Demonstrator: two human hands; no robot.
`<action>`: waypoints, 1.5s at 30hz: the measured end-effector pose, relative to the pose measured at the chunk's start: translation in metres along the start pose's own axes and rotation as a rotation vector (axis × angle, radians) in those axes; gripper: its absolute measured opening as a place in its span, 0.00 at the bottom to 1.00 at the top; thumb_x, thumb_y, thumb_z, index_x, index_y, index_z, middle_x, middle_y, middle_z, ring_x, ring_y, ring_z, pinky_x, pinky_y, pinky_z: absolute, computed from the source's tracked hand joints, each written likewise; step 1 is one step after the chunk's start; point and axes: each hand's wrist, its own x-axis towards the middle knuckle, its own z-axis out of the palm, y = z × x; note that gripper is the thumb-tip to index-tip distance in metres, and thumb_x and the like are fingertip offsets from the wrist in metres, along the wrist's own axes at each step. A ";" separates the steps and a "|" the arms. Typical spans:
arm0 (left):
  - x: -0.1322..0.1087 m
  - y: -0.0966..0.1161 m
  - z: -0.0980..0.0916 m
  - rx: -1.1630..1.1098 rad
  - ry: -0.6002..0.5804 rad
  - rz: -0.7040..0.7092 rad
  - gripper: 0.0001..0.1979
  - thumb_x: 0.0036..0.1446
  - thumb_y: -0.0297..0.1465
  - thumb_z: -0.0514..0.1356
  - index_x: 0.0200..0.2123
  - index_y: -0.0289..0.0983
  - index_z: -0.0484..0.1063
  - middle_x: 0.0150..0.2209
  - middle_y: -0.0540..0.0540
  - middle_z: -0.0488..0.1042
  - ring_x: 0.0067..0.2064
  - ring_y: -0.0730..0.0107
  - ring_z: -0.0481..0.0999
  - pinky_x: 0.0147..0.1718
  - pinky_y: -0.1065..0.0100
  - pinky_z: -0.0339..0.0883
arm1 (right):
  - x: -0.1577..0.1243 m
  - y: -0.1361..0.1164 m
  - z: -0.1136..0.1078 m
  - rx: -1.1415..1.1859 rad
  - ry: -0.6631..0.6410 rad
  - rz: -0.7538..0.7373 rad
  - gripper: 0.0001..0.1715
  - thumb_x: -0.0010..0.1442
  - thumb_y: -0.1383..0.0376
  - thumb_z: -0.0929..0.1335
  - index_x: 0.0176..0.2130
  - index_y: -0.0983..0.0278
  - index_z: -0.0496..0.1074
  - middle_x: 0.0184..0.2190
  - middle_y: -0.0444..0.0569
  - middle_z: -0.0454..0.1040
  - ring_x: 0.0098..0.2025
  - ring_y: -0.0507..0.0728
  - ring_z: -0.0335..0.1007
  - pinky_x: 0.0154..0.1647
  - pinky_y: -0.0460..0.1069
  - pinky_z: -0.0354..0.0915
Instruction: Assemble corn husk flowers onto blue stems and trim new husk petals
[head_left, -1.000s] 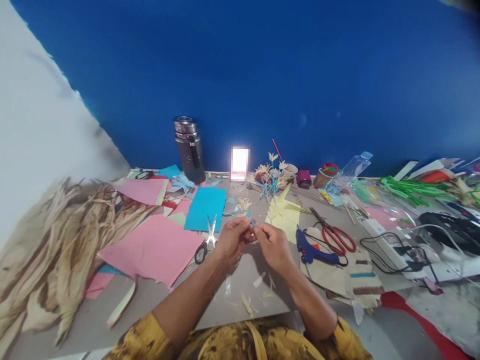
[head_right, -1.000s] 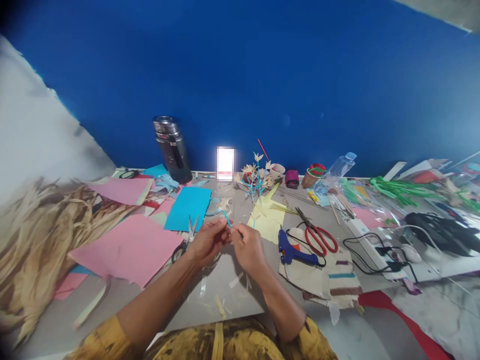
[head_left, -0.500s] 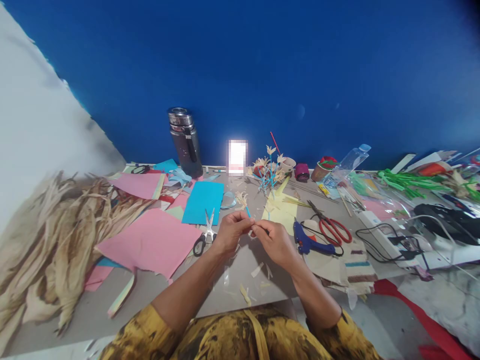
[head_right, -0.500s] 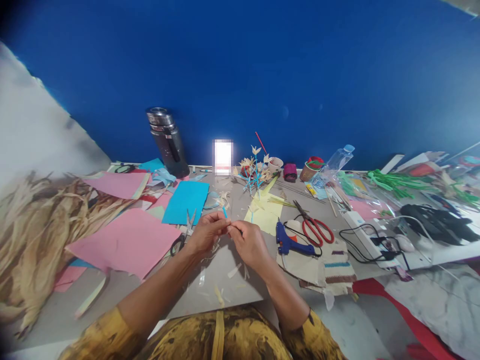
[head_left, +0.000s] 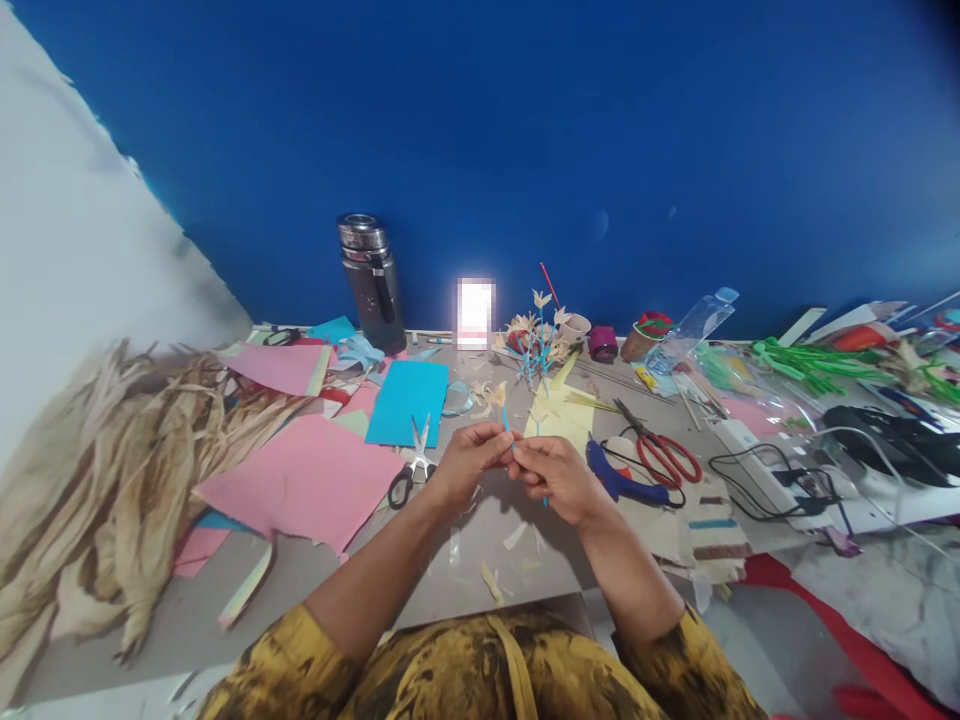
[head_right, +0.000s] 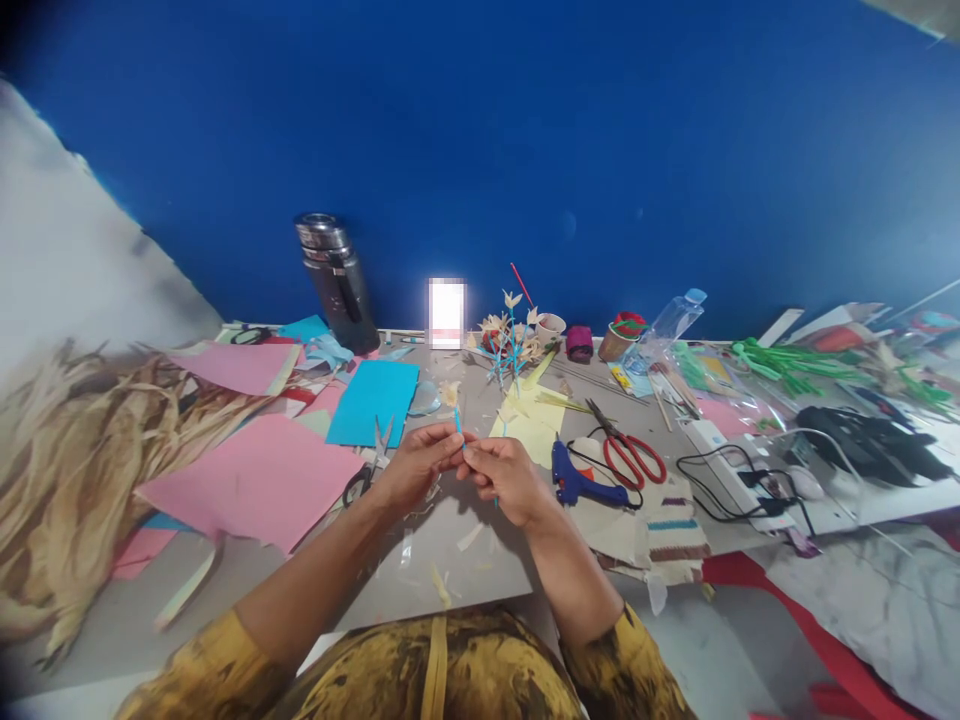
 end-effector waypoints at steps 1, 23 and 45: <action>0.000 0.000 -0.001 -0.008 0.000 0.001 0.16 0.48 0.41 0.70 0.30 0.33 0.77 0.24 0.47 0.75 0.24 0.71 0.72 0.31 0.67 0.65 | 0.000 0.000 0.000 0.015 -0.006 0.005 0.24 0.46 0.49 0.75 0.27 0.68 0.75 0.25 0.49 0.71 0.21 0.46 0.49 0.18 0.43 0.42; -0.003 0.001 0.003 -0.044 -0.014 -0.032 0.17 0.46 0.42 0.71 0.28 0.34 0.75 0.23 0.49 0.73 0.23 0.72 0.72 0.30 0.68 0.65 | -0.007 -0.003 0.000 -0.054 -0.017 -0.037 0.20 0.51 0.51 0.72 0.28 0.67 0.75 0.21 0.43 0.67 0.18 0.46 0.46 0.19 0.44 0.42; -0.003 0.003 0.002 -0.069 -0.054 -0.059 0.17 0.44 0.41 0.72 0.29 0.33 0.78 0.21 0.49 0.72 0.22 0.71 0.72 0.28 0.67 0.65 | -0.011 0.006 0.002 -0.069 0.030 -0.089 0.20 0.54 0.51 0.72 0.28 0.67 0.76 0.22 0.45 0.69 0.20 0.46 0.46 0.20 0.45 0.42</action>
